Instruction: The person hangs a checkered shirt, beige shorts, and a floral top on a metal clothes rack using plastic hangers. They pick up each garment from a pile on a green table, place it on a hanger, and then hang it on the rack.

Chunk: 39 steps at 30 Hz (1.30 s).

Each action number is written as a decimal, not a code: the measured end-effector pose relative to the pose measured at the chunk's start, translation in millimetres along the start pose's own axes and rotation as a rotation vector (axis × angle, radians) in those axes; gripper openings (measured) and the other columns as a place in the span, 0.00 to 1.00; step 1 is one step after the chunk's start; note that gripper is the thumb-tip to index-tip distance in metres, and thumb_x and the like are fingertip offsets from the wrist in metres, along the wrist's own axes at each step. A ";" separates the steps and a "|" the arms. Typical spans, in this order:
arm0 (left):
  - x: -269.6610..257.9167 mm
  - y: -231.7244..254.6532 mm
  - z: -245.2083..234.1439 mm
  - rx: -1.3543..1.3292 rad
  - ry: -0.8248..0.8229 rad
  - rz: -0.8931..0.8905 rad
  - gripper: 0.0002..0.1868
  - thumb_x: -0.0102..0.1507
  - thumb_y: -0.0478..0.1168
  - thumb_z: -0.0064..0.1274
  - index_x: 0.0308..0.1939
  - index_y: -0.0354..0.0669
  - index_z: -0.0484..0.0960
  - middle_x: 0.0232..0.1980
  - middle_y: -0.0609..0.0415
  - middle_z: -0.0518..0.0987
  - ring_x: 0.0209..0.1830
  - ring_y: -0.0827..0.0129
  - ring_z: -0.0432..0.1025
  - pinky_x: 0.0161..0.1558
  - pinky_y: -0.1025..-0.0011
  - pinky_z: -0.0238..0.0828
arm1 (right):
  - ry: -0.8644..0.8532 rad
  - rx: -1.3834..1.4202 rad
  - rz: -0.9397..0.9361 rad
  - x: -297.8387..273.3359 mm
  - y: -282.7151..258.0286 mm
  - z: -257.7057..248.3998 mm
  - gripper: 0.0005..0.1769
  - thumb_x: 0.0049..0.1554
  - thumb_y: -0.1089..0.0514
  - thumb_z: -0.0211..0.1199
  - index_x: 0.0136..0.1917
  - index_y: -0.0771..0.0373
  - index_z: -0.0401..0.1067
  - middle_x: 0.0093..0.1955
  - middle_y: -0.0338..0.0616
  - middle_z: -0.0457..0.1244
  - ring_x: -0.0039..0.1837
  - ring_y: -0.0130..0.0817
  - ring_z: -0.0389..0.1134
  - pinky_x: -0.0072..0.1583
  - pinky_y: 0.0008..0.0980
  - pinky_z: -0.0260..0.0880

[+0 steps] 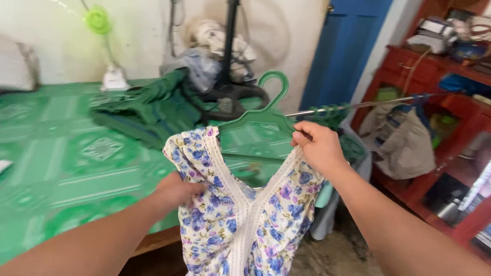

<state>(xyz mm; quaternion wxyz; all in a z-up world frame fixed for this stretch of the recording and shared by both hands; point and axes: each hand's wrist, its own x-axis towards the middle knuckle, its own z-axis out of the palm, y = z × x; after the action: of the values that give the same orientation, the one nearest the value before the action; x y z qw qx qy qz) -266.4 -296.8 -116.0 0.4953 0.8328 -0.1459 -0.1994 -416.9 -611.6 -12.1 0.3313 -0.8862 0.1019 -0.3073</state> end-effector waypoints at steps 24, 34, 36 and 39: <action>93.9 222.1 230.5 0.451 0.348 0.890 0.15 0.67 0.50 0.51 0.54 0.51 0.82 0.51 0.51 0.82 0.55 0.54 0.73 0.59 0.49 0.54 | 0.079 -0.051 0.018 36.4 190.6 -193.2 0.10 0.63 0.58 0.60 0.55 0.62 0.77 0.42 0.41 0.72 0.46 0.29 0.72 0.50 0.33 0.70; 141.5 263.4 289.7 0.263 0.278 0.859 0.13 0.64 0.50 0.55 0.47 0.52 0.86 0.47 0.49 0.84 0.46 0.48 0.77 0.46 0.53 0.71 | 0.110 -0.103 0.143 50.5 231.7 -220.2 0.11 0.63 0.57 0.59 0.55 0.62 0.77 0.45 0.41 0.71 0.47 0.29 0.71 0.50 0.33 0.69; 154.7 274.0 299.1 0.260 0.259 0.858 0.13 0.64 0.51 0.55 0.48 0.53 0.86 0.47 0.49 0.84 0.46 0.48 0.77 0.46 0.53 0.71 | 0.149 -0.102 0.118 55.7 245.5 -222.5 0.11 0.61 0.58 0.60 0.56 0.62 0.77 0.44 0.41 0.72 0.47 0.29 0.71 0.51 0.32 0.70; 171.2 284.7 312.7 0.244 0.214 0.891 0.15 0.63 0.51 0.55 0.49 0.51 0.85 0.47 0.47 0.83 0.45 0.47 0.77 0.46 0.52 0.71 | 0.162 -0.102 0.115 72.7 267.1 -231.4 0.11 0.61 0.58 0.61 0.55 0.62 0.78 0.44 0.41 0.73 0.47 0.28 0.71 0.51 0.32 0.70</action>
<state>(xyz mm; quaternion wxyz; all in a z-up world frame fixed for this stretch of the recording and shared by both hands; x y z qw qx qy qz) -278.1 -744.9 -31.1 0.4435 0.7572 -0.4593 0.1380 -495.0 -963.9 -14.1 0.2936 -0.8669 0.1943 -0.3529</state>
